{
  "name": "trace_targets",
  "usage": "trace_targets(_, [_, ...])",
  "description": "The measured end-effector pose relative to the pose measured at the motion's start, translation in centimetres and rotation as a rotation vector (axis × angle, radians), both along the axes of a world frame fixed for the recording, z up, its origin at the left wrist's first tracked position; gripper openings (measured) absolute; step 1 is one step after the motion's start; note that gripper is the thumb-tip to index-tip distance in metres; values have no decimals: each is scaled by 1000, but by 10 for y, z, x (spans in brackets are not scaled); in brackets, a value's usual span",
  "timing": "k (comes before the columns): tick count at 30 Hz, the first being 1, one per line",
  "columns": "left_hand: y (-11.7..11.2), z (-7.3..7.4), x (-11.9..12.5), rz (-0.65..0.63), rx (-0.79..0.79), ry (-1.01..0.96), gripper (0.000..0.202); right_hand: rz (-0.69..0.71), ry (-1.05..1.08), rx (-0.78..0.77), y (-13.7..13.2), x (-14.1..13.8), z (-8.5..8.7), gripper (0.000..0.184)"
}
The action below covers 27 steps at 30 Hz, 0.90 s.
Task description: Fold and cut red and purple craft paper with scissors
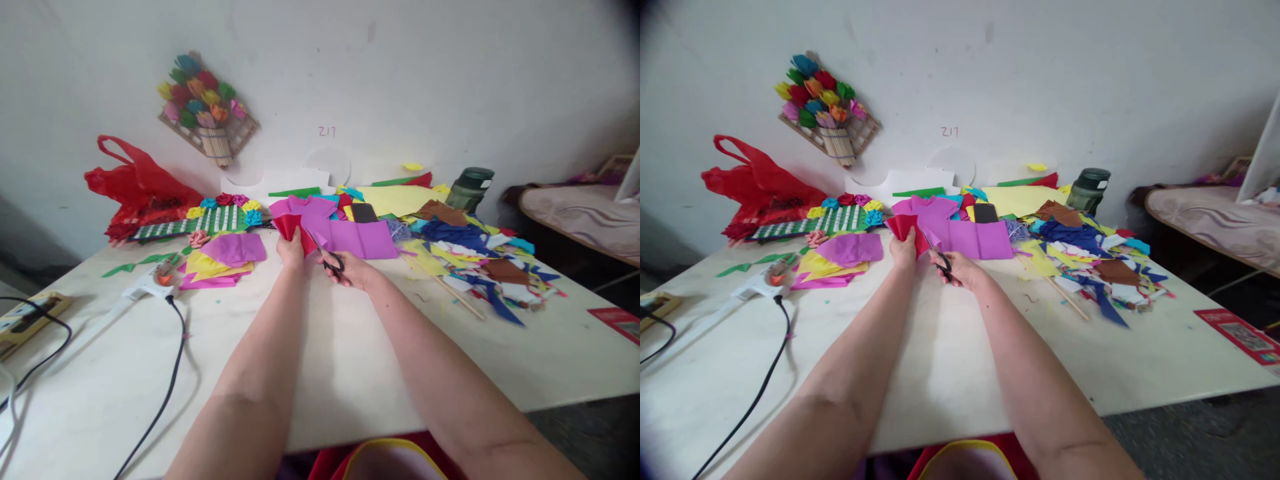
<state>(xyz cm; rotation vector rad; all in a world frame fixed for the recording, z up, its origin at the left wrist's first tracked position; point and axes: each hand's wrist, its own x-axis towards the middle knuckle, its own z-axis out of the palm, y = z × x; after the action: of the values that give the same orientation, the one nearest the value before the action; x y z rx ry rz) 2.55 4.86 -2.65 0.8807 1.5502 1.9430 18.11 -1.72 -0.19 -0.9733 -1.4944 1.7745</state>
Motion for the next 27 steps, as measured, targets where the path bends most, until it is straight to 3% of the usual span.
trace_targets(16, [1, -1, 1, -11, 36, 3, 35, 4, 3, -13, 0, 0, 4, 40])
trace_targets(27, [-9, 9, 6, -9, 11, -14, 33, -26, -17, 9, 2, -2, 2, 42])
